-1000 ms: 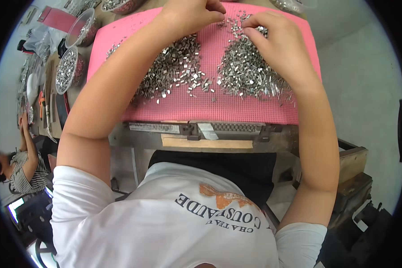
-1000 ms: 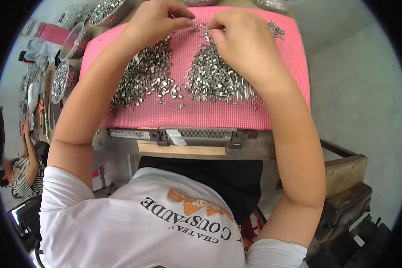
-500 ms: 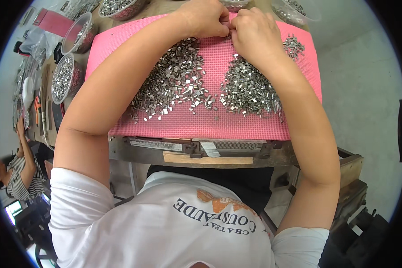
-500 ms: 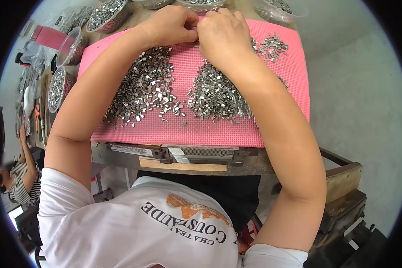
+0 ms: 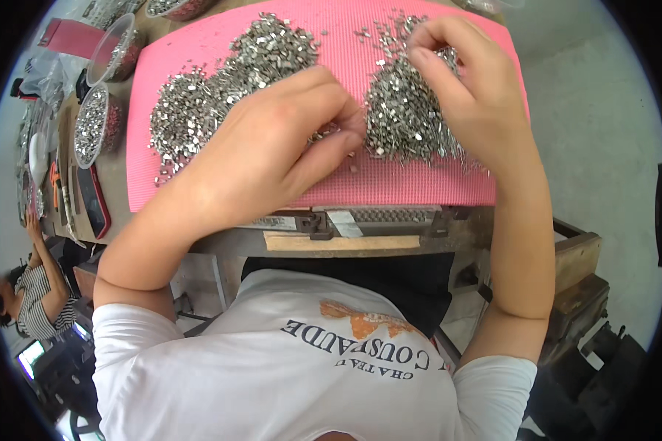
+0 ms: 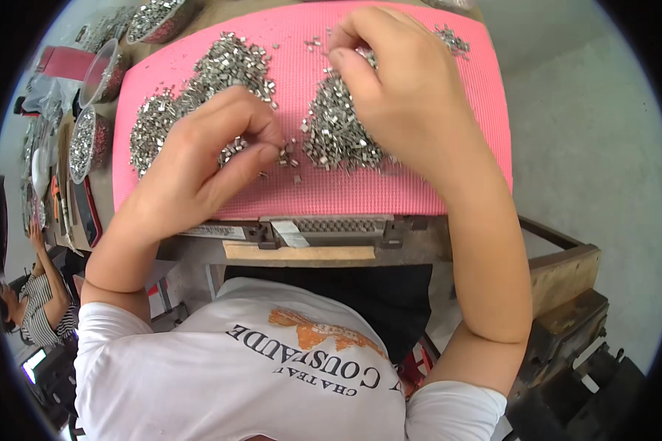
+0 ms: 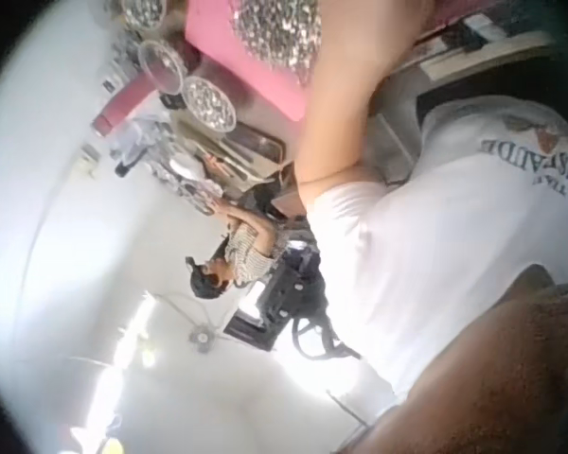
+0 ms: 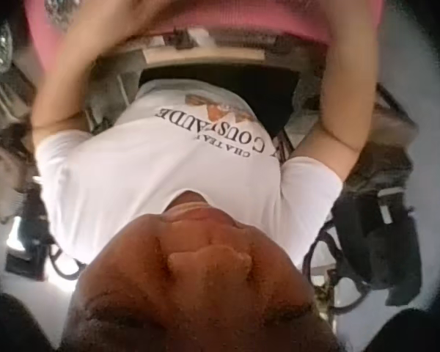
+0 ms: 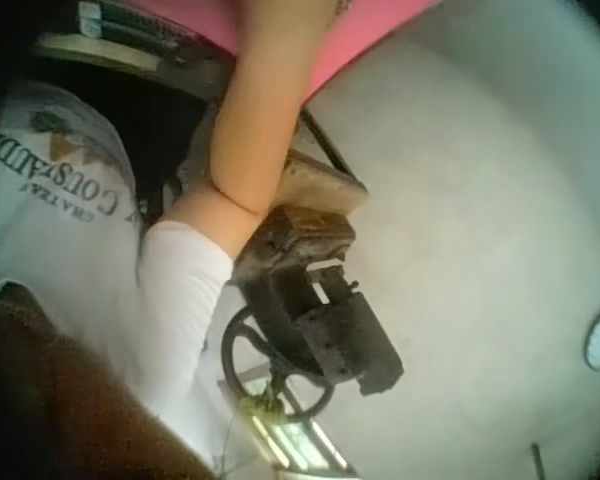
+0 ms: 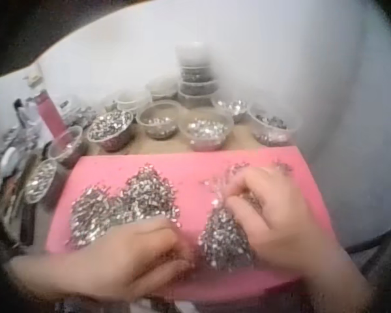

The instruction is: The person inserts small metal pieces into the slot of a metal fixture by hand, places the fixture into a manual press machine, and then continues loading metal pieces into the fixture.

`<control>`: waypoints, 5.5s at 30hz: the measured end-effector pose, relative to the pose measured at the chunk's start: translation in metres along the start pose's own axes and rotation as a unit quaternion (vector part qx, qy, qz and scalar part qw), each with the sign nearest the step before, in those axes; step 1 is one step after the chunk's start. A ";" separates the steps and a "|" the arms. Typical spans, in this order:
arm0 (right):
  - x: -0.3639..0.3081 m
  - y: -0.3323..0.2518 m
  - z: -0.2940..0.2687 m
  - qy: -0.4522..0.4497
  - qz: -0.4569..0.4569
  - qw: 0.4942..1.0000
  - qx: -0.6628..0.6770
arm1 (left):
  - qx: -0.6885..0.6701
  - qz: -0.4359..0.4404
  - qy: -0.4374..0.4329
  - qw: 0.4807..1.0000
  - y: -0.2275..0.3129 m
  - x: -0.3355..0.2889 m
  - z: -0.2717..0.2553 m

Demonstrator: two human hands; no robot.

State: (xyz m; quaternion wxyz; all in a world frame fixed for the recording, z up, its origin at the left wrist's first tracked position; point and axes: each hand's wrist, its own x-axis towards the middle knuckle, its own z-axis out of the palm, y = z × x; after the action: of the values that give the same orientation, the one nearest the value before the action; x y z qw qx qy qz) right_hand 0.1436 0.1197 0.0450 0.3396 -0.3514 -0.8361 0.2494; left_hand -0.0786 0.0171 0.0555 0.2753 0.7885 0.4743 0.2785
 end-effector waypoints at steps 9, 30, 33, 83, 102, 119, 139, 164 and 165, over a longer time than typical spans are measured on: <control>-0.130 -0.029 -0.006 -0.015 0.083 0.994 0.067 | -0.050 0.000 0.026 0.998 0.025 -0.036 0.064; -0.157 -0.024 0.006 0.038 -0.033 0.995 -0.089 | 0.166 0.042 0.113 0.979 0.038 -0.037 0.109; -0.159 -0.021 0.000 0.053 -0.008 0.996 -0.070 | 0.161 0.047 0.122 0.978 0.037 -0.037 0.110; -0.155 -0.038 -0.016 -0.079 0.026 0.985 -0.151 | 0.094 0.139 0.207 0.964 -0.004 -0.111 0.085; -0.181 -0.029 0.013 0.007 -0.054 0.950 -0.306 | 0.102 0.077 0.252 0.959 -0.016 -0.130 0.080; -0.093 -0.082 0.047 -0.109 -0.133 0.975 -0.140 | 0.181 0.026 0.130 0.975 -0.069 -0.141 -0.028; -0.039 -0.079 0.123 -0.149 -0.218 0.955 -0.137 | 0.145 -0.106 0.178 0.968 -0.060 -0.130 -0.001; -0.026 -0.081 0.130 -0.146 -0.260 0.943 -0.150 | 0.182 -0.018 0.110 0.977 -0.072 -0.121 -0.024; -0.026 -0.080 0.131 -0.143 -0.263 0.943 -0.146 | 0.172 -0.022 0.096 0.980 -0.073 -0.120 -0.025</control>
State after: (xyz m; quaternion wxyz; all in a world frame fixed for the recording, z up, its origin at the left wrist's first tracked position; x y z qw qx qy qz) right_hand 0.0265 0.0260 0.0028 0.2147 -0.1255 -0.9657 0.0745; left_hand -0.1867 -0.0582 0.0002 0.0950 0.7831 0.5565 0.2607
